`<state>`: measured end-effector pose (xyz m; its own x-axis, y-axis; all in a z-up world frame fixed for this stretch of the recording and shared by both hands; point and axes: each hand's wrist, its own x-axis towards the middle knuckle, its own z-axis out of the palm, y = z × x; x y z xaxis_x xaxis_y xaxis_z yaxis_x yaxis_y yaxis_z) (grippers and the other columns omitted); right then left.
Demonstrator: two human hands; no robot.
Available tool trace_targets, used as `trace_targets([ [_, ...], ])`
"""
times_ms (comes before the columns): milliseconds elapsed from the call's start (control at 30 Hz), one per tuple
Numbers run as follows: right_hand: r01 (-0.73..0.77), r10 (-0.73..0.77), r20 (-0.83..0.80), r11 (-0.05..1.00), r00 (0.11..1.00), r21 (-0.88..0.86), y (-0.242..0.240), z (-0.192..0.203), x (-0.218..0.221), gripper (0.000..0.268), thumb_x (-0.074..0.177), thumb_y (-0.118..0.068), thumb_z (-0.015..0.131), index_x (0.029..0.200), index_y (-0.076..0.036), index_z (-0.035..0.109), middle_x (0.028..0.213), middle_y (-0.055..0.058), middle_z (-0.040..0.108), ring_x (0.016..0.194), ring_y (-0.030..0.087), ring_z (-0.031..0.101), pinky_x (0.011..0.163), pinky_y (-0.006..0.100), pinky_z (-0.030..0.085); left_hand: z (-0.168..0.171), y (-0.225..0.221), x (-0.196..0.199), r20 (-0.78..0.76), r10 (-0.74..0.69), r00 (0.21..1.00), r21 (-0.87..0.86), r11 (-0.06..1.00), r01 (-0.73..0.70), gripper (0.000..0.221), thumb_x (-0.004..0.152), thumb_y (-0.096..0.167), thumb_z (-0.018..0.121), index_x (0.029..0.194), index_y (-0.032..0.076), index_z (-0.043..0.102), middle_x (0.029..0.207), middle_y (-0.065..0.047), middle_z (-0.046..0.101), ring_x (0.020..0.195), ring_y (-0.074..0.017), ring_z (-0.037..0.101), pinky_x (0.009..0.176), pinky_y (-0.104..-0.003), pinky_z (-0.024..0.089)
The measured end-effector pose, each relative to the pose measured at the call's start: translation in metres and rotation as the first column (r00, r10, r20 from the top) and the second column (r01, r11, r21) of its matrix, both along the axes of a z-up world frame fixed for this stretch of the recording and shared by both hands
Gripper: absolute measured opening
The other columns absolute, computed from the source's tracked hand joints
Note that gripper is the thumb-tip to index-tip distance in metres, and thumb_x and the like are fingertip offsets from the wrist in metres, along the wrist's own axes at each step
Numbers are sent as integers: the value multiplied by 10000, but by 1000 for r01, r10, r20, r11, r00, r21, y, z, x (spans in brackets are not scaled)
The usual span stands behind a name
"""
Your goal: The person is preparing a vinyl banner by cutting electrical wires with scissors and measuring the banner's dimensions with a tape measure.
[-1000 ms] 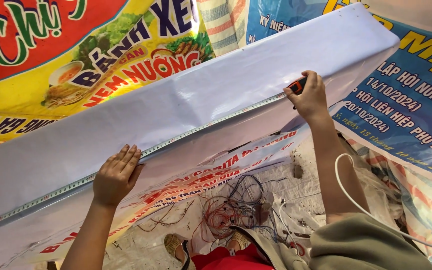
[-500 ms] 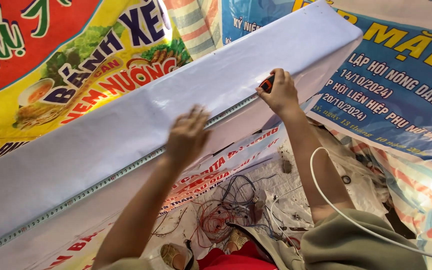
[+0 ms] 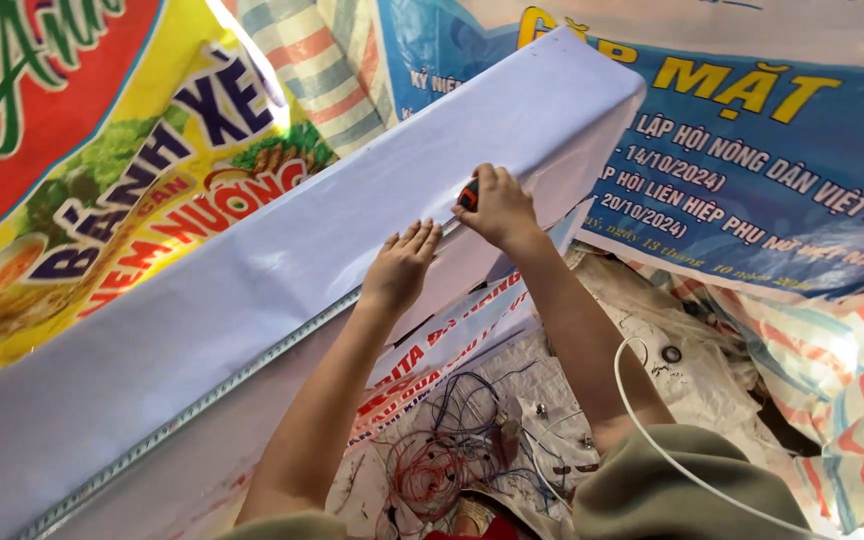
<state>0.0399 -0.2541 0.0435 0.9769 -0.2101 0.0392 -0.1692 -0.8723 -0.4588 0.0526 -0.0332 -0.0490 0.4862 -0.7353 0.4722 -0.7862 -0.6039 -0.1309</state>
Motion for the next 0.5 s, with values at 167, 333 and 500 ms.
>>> trace_targets([
  [167, -48, 49, -3, 998, 999, 35, 0, 8, -4, 636, 857, -431, 762, 1341, -112, 500, 1262, 168, 562, 1254, 407, 573, 942, 638, 526, 16, 6, -4, -88, -34, 996, -6, 999, 34, 556, 967, 200, 651, 1503, 114, 534, 1456, -123, 621, 1352, -282, 585, 1041, -446, 508],
  [333, -147, 146, 19, 984, 989, 96, -1, 13, -3, 625, 881, -398, 754, 1365, -94, 501, 1273, 170, 499, 1254, 431, 556, 916, 640, 556, 34, 13, -7, -252, -73, 965, -102, 994, 49, 483, 1019, 204, 598, 1493, 120, 551, 1468, -134, 610, 1360, -325, 564, 1038, -464, 505],
  [500, -188, 190, -11, 979, 982, 81, -31, 14, 4, 636, 936, -402, 698, 1425, -81, 448, 1314, 188, 453, 1270, 426, 544, 929, 637, 536, 37, 18, -11, -232, -53, 971, -72, 997, 37, 448, 1021, 189, 583, 1468, 147, 578, 1487, -93, 605, 1364, -292, 567, 1033, -429, 512],
])
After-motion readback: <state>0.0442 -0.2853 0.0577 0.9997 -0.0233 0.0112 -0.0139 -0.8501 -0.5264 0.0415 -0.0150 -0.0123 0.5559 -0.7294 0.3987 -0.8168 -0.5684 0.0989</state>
